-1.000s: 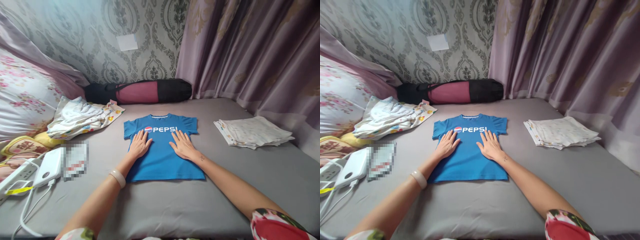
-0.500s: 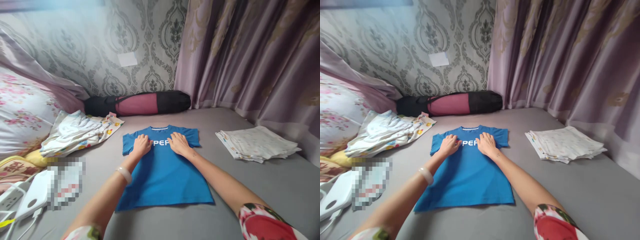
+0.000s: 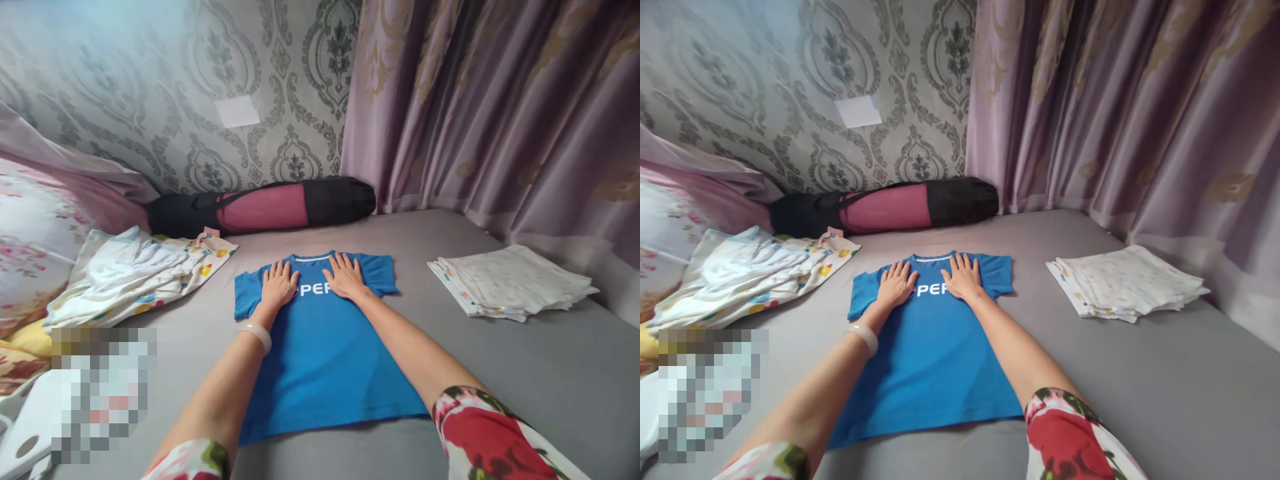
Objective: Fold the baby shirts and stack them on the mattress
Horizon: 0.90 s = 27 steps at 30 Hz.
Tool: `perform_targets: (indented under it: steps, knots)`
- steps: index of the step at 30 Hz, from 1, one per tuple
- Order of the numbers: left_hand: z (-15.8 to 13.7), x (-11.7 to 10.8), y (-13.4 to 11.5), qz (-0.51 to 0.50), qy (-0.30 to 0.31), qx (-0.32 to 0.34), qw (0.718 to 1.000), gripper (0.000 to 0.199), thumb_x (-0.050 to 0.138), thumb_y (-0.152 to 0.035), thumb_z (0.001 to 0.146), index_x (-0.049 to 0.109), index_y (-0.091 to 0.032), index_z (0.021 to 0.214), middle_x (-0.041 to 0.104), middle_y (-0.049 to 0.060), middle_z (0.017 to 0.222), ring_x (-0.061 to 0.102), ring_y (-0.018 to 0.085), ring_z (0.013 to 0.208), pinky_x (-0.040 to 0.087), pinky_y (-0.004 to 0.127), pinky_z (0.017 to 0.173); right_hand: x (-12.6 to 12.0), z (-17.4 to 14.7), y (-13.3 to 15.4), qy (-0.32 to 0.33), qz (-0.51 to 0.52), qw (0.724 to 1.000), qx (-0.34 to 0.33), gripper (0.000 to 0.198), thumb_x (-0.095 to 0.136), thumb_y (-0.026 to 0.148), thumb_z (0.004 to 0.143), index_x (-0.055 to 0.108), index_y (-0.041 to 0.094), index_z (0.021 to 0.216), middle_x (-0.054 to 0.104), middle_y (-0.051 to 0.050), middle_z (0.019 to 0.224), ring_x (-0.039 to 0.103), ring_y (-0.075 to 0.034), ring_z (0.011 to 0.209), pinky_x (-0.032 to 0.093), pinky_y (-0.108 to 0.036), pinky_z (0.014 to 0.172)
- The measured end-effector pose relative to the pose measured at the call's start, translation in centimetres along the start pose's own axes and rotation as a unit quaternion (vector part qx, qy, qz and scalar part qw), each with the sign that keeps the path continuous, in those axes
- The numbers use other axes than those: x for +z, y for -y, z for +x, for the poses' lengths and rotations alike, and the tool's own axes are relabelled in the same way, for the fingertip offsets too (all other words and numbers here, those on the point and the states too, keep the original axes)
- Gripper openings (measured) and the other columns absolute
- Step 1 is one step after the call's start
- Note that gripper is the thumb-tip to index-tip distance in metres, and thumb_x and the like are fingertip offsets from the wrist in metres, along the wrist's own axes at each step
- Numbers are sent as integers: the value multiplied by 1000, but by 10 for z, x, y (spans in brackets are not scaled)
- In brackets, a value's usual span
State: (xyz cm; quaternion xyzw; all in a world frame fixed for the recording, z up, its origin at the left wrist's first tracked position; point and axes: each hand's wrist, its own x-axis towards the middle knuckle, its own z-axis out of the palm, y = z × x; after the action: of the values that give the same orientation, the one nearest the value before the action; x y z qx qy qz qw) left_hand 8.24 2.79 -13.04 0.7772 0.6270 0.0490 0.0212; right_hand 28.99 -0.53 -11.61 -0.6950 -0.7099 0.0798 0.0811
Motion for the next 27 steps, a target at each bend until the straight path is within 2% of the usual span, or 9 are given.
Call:
perform_targets:
  steps: [7, 12, 20, 27]
  knots:
    - [-1, -3, -2, -4, 7, -6, 1000, 65, 20, -49, 98, 32, -13, 151, 27, 13, 158, 21, 31, 147, 19, 49, 118, -16, -3, -14, 28, 75, 997, 10, 67, 11, 47, 100, 19, 8, 154, 14, -10, 161, 9, -23, 149, 5, -47, 120]
    - [1, -1, 0, -7, 4, 0, 1000, 66, 20, -49, 98, 30, -12, 151, 26, 14, 159, 21, 32, 147, 19, 50, 117, -29, -23, -43, 1, 26, 998, 57, 68, 12, 46, 100, 21, 4, 153, 15, -13, 161, 9, -23, 149, 4, -46, 120]
    - [1, -1, 0, -12, 16, -1, 1000, 66, 20, -48, 98, 28, -10, 152, 24, 14, 159, 18, 33, 147, 17, 50, 118, -19, -39, -76, 28, -9, 995, 93, 69, 11, 49, 100, 21, 7, 154, 13, -11, 161, 9, -23, 149, 4, -49, 120]
    - [1, -3, 1, -25, 23, -11, 999, 66, 21, -50, 98, 29, -12, 151, 23, 14, 160, 17, 32, 148, 15, 49, 119, -13, -38, -83, -11, 28, 995, 90, 60, 15, 41, 101, 30, 12, 152, 21, -6, 160, 14, -21, 148, 6, -49, 120]
